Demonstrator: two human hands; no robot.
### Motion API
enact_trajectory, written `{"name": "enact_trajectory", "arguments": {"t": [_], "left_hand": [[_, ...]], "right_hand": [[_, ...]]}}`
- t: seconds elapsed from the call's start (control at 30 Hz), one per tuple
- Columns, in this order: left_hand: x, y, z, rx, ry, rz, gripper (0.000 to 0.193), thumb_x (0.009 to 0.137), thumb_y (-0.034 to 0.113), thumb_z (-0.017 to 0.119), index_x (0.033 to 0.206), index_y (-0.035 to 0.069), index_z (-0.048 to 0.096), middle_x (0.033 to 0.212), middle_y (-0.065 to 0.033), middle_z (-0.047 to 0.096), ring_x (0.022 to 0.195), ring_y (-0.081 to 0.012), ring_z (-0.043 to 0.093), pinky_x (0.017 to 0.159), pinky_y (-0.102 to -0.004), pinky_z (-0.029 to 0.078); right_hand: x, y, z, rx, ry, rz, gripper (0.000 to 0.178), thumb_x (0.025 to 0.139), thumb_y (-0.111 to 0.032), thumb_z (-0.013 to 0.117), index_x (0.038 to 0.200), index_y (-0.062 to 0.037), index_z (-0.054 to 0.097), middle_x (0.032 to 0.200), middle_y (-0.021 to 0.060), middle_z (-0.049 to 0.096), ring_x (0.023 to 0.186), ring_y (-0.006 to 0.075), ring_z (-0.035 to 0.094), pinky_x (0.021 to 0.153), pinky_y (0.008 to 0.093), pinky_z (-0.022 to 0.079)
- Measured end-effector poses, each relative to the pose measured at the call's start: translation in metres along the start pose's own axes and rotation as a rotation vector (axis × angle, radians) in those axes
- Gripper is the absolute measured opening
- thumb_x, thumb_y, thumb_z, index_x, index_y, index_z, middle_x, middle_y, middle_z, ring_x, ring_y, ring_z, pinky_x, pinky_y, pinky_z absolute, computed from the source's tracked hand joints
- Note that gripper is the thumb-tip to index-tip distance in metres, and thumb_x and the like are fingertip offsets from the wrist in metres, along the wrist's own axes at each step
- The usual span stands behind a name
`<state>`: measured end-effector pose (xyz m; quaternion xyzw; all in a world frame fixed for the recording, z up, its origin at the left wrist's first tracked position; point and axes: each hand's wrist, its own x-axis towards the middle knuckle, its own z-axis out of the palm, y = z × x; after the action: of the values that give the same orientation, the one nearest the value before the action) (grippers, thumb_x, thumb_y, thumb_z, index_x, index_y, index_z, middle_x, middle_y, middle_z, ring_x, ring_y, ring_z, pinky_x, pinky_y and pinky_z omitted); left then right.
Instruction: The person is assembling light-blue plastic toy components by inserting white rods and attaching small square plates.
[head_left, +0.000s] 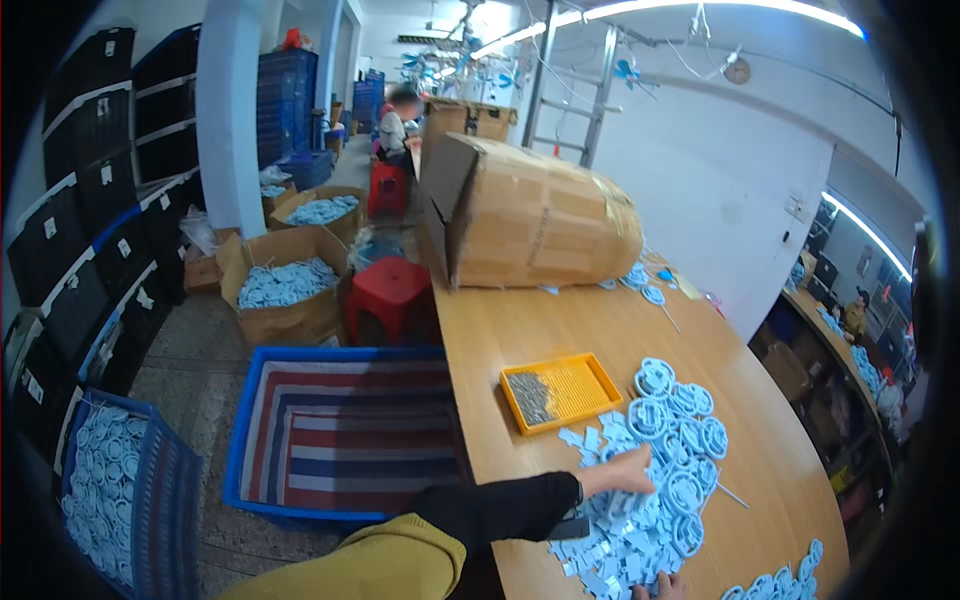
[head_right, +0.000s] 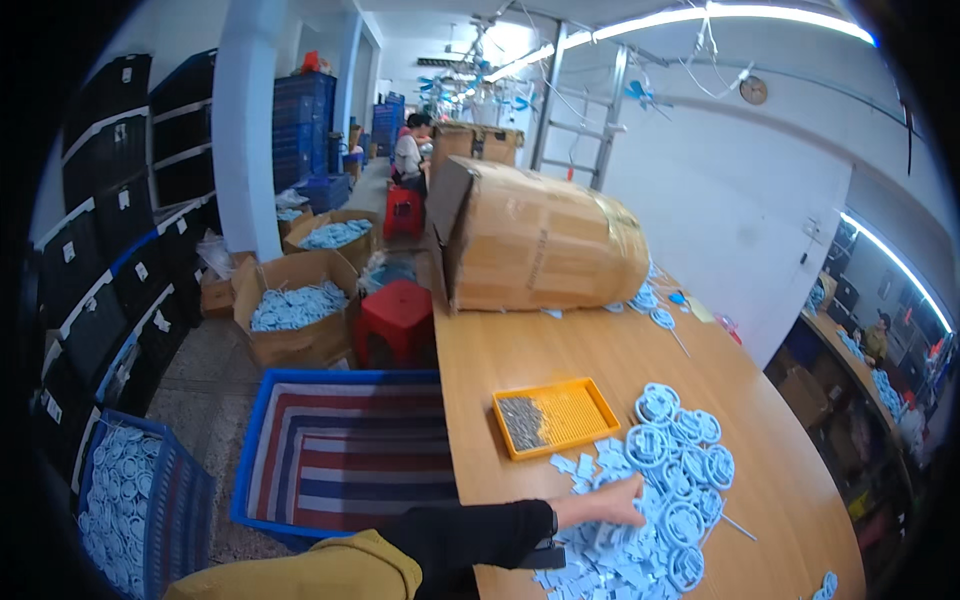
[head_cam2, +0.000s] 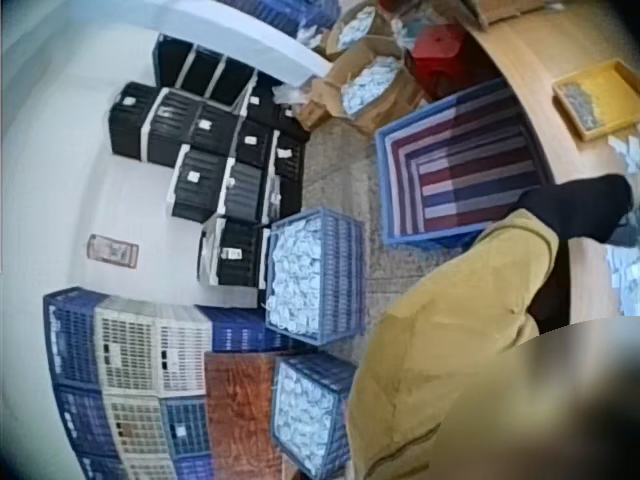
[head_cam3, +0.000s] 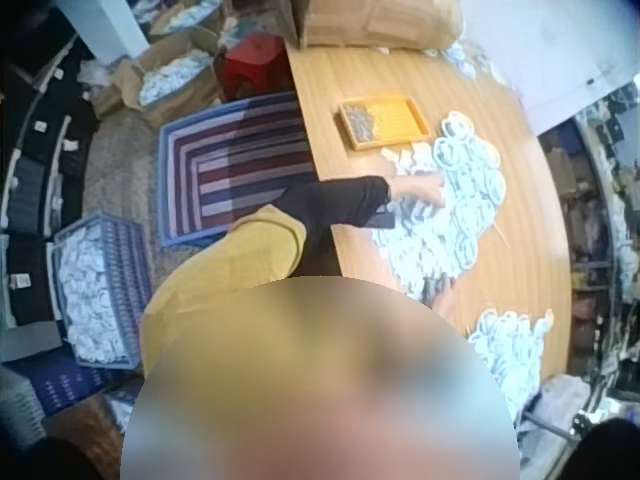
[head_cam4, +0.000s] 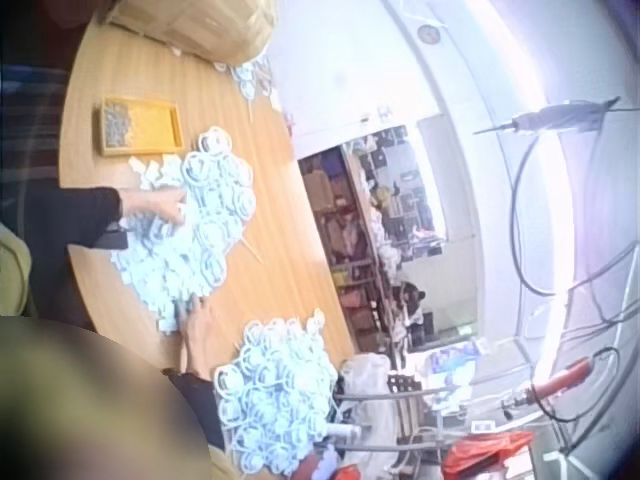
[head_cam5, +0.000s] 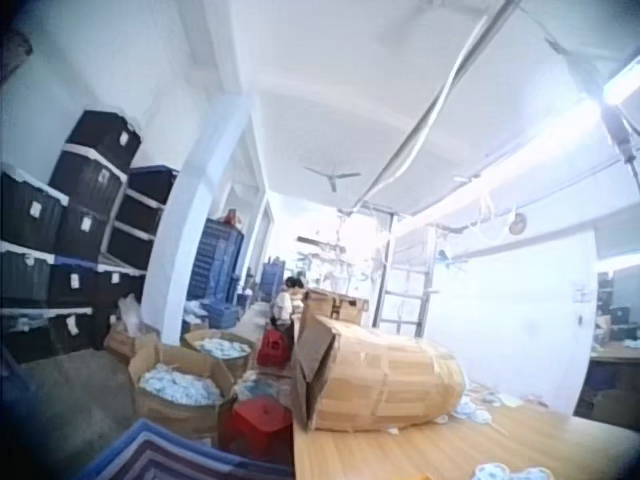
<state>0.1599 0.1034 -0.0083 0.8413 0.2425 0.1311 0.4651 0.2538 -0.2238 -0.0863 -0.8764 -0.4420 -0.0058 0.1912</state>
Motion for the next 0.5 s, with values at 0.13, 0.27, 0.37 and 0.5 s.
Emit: {"name": "enact_trajectory", "arguments": {"t": [0.13,0.27,0.37,0.5], "left_hand": [[-0.031,-0.008,0.000,-0.291,-0.026,0.176,0.055,0.067,0.025,0.071,0.113,0.001,0.051,0.105,-0.0143,0.062,0.098,-0.0245,0.060,0.083,-0.0330,0.047],[-0.077,-0.003,-0.029,-0.671,0.053,0.291,0.052,0.080,0.016,0.066,0.127,0.001,0.049,0.110,-0.0084,0.061,0.097,-0.0211,0.059,0.088,-0.0317,0.046],[-0.116,-0.010,-0.065,-0.984,-0.023,0.140,0.049,0.086,0.020,0.065,0.128,0.002,0.049,0.109,-0.0046,0.061,0.094,-0.0129,0.059,0.078,-0.0267,0.048],[-0.139,-0.049,-0.082,-1.223,0.019,-0.022,0.042,0.087,0.019,0.066,0.124,0.005,0.051,0.096,-0.0016,0.062,0.082,-0.0052,0.060,0.063,-0.0203,0.048]], "right_hand": [[0.010,-0.036,-0.011,-0.002,0.020,-0.073,0.046,0.081,-0.024,0.067,0.117,0.0036,0.059,0.113,0.0266,0.059,0.104,0.0396,0.057,0.086,0.0420,0.047],[0.021,-0.057,-0.012,0.057,0.082,-0.194,0.045,0.082,-0.023,0.066,0.117,0.0036,0.059,0.114,0.0270,0.059,0.104,0.0395,0.057,0.087,0.0416,0.047],[0.029,-0.076,-0.015,-0.030,0.145,-0.300,0.044,0.084,-0.020,0.063,0.120,0.0043,0.057,0.113,0.0279,0.059,0.103,0.0396,0.058,0.091,0.0409,0.045],[0.040,-0.102,-0.020,0.100,-0.185,0.035,0.044,0.086,-0.020,0.061,0.122,0.0039,0.055,0.114,0.0274,0.060,0.102,0.0371,0.059,0.093,0.0395,0.044]]}}
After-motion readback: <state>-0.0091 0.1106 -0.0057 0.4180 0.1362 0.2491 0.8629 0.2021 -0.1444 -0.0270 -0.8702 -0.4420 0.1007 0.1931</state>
